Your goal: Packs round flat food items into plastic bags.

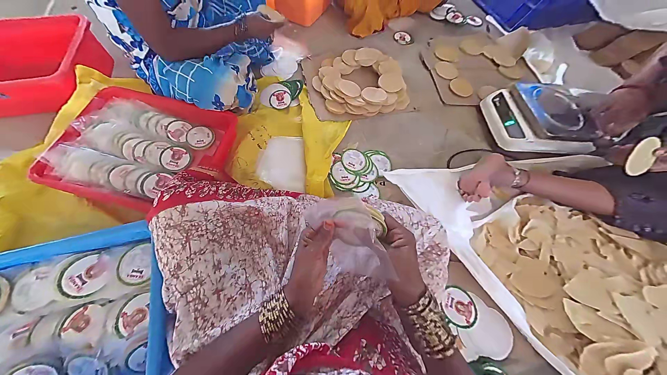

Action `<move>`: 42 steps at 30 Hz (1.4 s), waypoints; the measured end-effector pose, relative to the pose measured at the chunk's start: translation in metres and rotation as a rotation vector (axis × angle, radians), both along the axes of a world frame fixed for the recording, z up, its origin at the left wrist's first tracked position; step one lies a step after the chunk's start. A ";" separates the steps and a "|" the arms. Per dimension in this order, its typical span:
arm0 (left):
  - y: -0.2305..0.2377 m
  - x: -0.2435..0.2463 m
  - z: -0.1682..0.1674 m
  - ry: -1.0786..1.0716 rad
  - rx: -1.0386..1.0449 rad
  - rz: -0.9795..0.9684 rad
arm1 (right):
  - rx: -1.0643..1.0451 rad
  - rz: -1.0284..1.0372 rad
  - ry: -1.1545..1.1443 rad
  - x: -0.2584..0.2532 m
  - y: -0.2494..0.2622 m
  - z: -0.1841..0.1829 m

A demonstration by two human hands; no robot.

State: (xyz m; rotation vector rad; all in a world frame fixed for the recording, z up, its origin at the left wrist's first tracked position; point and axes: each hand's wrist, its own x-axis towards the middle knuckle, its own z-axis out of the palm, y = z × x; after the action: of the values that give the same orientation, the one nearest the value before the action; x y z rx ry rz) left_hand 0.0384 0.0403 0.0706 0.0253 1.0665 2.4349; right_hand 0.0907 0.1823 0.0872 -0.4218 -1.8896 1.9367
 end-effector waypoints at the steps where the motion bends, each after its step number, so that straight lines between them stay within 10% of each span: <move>1: 0.003 -0.006 0.000 0.013 -0.001 0.011 | 0.090 0.009 0.020 -0.007 0.004 -0.003; 15: -0.009 -0.025 0.000 0.251 -0.233 0.218 | 0.315 -0.027 -0.004 0.003 0.044 0.025; 23: -0.011 -0.016 0.019 0.474 -0.170 0.168 | -0.038 0.499 -0.051 0.036 0.030 0.067; 31: -0.027 -0.018 0.036 0.749 -0.176 -0.132 | 0.166 0.398 0.071 0.040 0.017 0.065; 42: -0.044 -0.017 0.064 1.234 -0.432 0.095 | 0.308 0.275 0.132 0.089 0.070 0.121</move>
State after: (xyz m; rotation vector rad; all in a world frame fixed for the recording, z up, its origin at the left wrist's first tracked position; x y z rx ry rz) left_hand 0.0215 -0.0036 0.1345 1.4895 2.0588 2.0809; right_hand 0.1796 0.2523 0.2086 0.0592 -2.2004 1.7364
